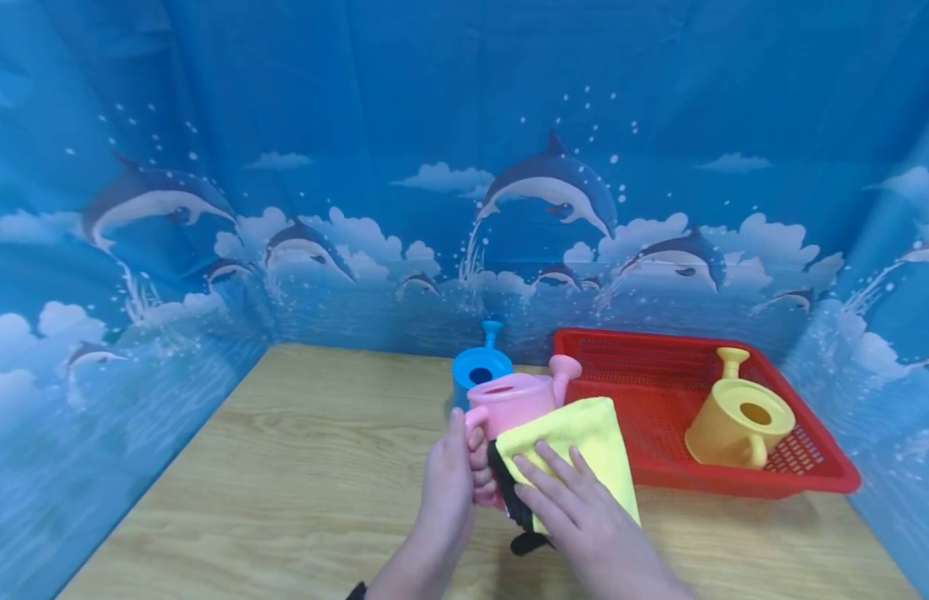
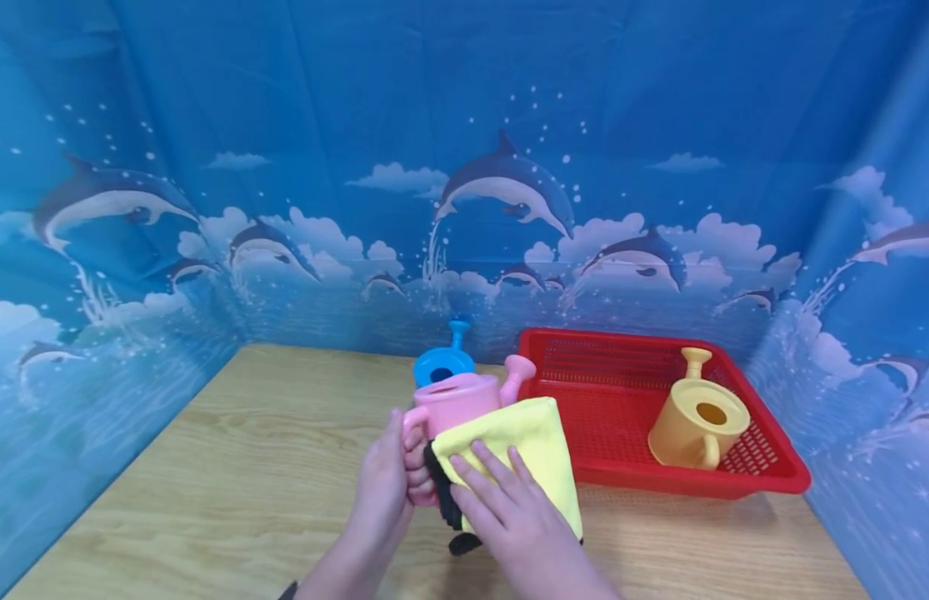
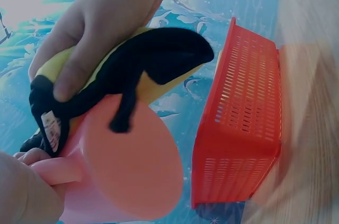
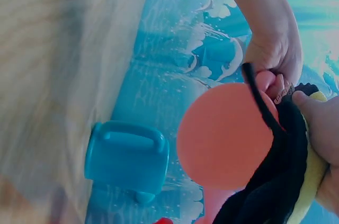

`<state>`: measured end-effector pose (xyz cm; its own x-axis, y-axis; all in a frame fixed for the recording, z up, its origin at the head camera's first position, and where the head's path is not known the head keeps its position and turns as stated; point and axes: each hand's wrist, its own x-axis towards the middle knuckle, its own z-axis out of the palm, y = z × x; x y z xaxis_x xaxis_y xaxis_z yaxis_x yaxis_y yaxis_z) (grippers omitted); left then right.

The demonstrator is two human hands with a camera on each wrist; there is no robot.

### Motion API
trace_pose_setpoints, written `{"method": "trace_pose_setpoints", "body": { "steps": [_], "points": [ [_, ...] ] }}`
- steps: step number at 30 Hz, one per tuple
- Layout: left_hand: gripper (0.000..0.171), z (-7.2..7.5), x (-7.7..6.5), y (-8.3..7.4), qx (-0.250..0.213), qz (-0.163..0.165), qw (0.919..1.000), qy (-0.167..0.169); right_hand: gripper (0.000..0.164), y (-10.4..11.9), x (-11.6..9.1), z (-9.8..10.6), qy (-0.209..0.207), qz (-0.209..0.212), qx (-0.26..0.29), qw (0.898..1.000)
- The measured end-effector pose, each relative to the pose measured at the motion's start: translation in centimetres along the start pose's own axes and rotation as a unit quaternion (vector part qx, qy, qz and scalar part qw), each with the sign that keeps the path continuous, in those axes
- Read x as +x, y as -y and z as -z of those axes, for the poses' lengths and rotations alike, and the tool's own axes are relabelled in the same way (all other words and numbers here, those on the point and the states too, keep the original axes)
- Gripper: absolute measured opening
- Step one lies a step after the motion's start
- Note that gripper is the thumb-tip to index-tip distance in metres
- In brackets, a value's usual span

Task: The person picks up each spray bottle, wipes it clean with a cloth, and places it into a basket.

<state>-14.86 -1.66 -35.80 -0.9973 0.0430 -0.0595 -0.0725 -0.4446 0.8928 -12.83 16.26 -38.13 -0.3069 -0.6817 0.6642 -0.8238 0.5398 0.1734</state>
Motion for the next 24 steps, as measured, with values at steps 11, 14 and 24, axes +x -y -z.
{"method": "trace_pose_setpoints", "body": {
  "steps": [11, 14, 24],
  "points": [
    [0.049, 0.3, 0.2, -0.4, 0.002, -0.003, 0.9999, -0.01, 0.059, 0.6, -1.9, 0.1, 0.035, 0.034, -0.003, 0.999],
    [0.05, 0.4, 0.2, -0.5, -0.001, -0.004, 1.0, -0.004, 0.055, 0.8, -2.3, 0.0, 0.029, 0.039, -0.006, 0.999],
    [0.049, 0.3, -0.1, -0.6, -0.001, -0.016, 0.9999, 0.005, 0.049, 0.5, -0.8, 0.6, 0.033, 0.015, 0.013, 0.999]
  ]
}}
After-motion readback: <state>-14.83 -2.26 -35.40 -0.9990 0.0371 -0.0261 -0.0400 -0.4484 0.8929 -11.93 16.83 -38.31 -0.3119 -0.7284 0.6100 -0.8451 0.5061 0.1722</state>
